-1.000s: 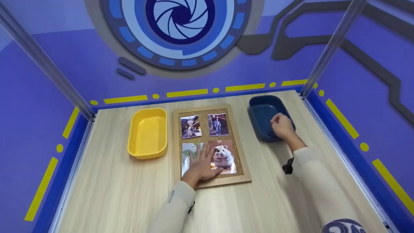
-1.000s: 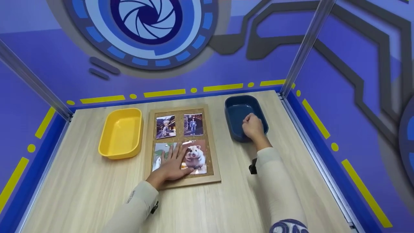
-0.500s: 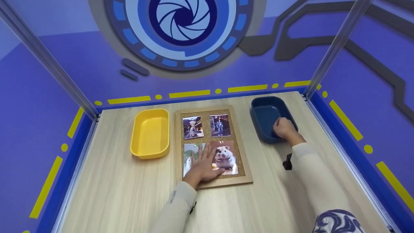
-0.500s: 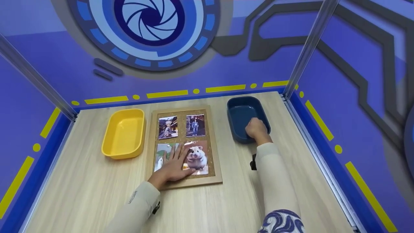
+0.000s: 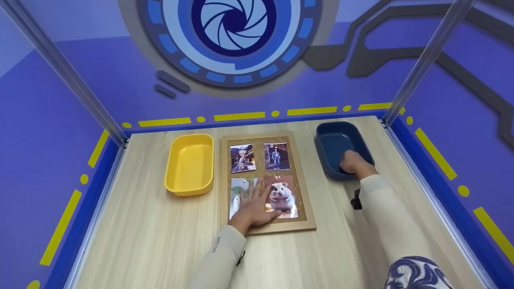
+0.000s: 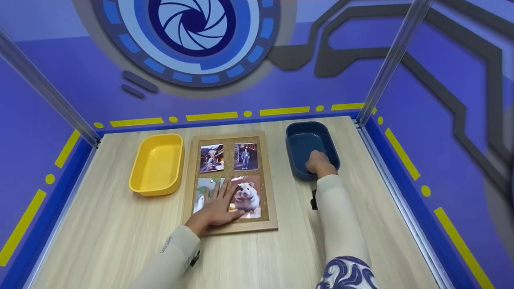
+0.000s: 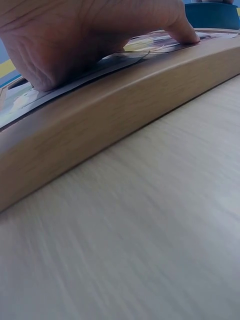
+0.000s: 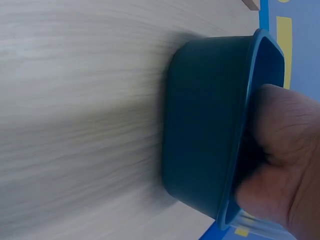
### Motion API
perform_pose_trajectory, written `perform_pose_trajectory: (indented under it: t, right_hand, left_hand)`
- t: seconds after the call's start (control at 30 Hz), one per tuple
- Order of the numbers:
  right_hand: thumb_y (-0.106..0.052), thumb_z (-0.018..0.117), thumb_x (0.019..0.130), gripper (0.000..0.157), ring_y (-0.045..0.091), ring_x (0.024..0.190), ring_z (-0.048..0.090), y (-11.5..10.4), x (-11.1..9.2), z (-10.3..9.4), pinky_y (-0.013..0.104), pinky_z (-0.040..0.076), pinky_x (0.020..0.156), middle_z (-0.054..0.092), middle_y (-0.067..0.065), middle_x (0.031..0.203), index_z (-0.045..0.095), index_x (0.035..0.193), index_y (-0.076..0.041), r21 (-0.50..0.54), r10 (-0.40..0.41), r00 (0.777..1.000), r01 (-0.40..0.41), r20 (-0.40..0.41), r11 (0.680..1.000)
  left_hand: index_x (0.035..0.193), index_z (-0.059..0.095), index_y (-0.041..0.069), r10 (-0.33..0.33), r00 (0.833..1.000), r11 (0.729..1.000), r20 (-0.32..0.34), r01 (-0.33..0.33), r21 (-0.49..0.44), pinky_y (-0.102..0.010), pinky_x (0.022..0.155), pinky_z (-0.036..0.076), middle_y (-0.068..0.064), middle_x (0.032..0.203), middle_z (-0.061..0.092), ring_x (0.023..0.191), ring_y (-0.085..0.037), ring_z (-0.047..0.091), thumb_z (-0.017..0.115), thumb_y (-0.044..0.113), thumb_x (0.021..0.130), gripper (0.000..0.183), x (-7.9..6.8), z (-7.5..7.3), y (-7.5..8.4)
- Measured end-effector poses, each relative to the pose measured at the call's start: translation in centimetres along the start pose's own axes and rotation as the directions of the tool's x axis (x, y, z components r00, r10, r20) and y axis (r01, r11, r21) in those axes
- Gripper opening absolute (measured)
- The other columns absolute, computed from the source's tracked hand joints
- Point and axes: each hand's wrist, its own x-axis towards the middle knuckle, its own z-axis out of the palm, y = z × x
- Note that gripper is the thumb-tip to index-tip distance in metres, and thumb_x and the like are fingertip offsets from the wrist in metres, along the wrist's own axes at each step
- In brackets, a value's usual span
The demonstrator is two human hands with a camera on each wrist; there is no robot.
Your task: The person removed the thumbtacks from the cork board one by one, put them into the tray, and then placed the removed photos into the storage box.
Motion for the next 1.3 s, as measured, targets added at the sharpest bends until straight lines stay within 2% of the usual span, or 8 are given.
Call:
perform_pose_trajectory:
  t: [0.1, 0.27, 0.43, 0.57, 0.67, 0.87, 1.07, 1.3]
  right_hand:
    - [-0.006, 0.038, 0.101, 0.019, 0.032, 0.091, 0.049, -0.4, 0.0, 0.0, 0.046, 0.043, 0.084, 0.049, 0.013, 0.092, 0.047, 0.085, -0.007, -0.019, -0.031, 0.999, 0.031, 0.013, 0.999]
    - [-0.003, 0.042, 0.099, 0.018, 0.032, 0.088, 0.049, -0.5, 0.0, -0.2, 0.045, 0.044, 0.082, 0.044, 0.01, 0.086, 0.046, 0.083, -0.007, -0.045, -0.027, 0.999, 0.028, 0.021, 0.999]
    - [-0.003, 0.042, 0.098, 0.015, 0.032, 0.092, 0.052, -0.3, -0.1, -0.1, 0.047, 0.049, 0.085, 0.056, 0.018, 0.097, 0.056, 0.093, 0.003, -0.057, -0.019, 1.0, 0.02, 0.024, 0.998]
    - [-0.002, 0.043, 0.097, 0.023, 0.034, 0.095, 0.052, -0.4, -0.2, 0.1, 0.049, 0.05, 0.088, 0.059, 0.025, 0.108, 0.059, 0.106, 0.011, -0.062, -0.01, 1.0, 0.011, 0.029, 0.998]
    - [-0.002, 0.043, 0.097, 0.02, 0.035, 0.095, 0.052, -0.6, -0.4, 0.0, 0.047, 0.049, 0.086, 0.057, 0.023, 0.105, 0.057, 0.105, 0.01, -0.055, 0.003, 0.999, -0.001, 0.033, 0.998]
    - [-0.003, 0.042, 0.099, 0.013, 0.032, 0.093, 0.052, -0.9, -0.1, 0.0, 0.043, 0.046, 0.082, 0.054, 0.017, 0.098, 0.052, 0.092, -0.002, -0.036, 0.008, 0.999, -0.007, 0.037, 0.999]
    - [-0.004, 0.039, 0.101, 0.024, 0.033, 0.099, 0.052, -0.8, -0.1, 0.0, 0.045, 0.046, 0.086, 0.062, 0.028, 0.119, 0.059, 0.108, 0.007, -0.026, 0.02, 0.999, -0.019, 0.04, 0.999]
    - [-0.003, 0.042, 0.1, 0.025, 0.034, 0.096, 0.052, -0.6, -0.6, -0.1, 0.045, 0.046, 0.083, 0.06, 0.025, 0.113, 0.06, 0.111, 0.01, -0.011, 0.019, 0.999, -0.019, 0.046, 1.0]
  left_hand:
    - [0.173, 0.014, 0.02, -0.006, 1.0, 1.0, 0.002, 0.006, -0.003, -0.073, 0.132, -0.006, -0.012, 0.183, -0.001, 0.169, -0.042, -0.004, 0.056, 0.073, 0.095, 0.104, 0.0, -0.1, -0.2]
    - [0.174, 0.012, 0.021, -0.005, 1.0, 0.999, 0.011, 0.005, -0.034, -0.071, 0.131, -0.011, -0.011, 0.182, -0.006, 0.169, -0.042, -0.008, 0.055, 0.074, 0.095, 0.104, 0.3, 0.1, -0.3]
    - [0.174, 0.012, 0.022, -0.008, 1.0, 0.999, 0.015, 0.008, -0.038, -0.071, 0.131, -0.011, -0.009, 0.182, -0.007, 0.169, -0.04, -0.008, 0.055, 0.075, 0.095, 0.104, 0.2, 0.2, -0.2]
    - [0.174, 0.013, 0.022, -0.008, 1.0, 1.0, 0.01, 0.008, -0.021, -0.072, 0.131, -0.009, -0.009, 0.182, -0.007, 0.169, -0.039, -0.007, 0.054, 0.077, 0.095, 0.104, 0.0, 0.1, 0.0]
    - [0.173, 0.013, 0.022, -0.005, 1.0, 1.0, 0.004, 0.005, -0.018, -0.072, 0.131, -0.008, -0.01, 0.182, -0.006, 0.169, -0.04, -0.006, 0.054, 0.078, 0.095, 0.104, 0.0, 0.2, 0.0]
    - [0.174, 0.011, 0.022, -0.014, 1.0, 1.0, 0.007, 0.014, -0.023, -0.073, 0.131, -0.008, -0.01, 0.182, -0.006, 0.169, -0.041, -0.007, 0.054, 0.077, 0.094, 0.106, 0.0, 0.4, -0.4]
    - [0.174, 0.005, 0.025, -0.018, 1.0, 0.999, 0.023, 0.019, -0.033, -0.071, 0.13, -0.015, -0.007, 0.182, -0.011, 0.169, -0.037, -0.013, 0.055, 0.079, 0.092, 0.11, 0.9, 1.1, -1.1]
    - [0.174, 0.003, 0.027, -0.008, 1.0, 0.999, 0.016, 0.008, -0.036, -0.071, 0.129, -0.016, -0.005, 0.181, -0.012, 0.168, -0.036, -0.014, 0.054, 0.082, 0.091, 0.112, 1.3, 1.5, -1.1]
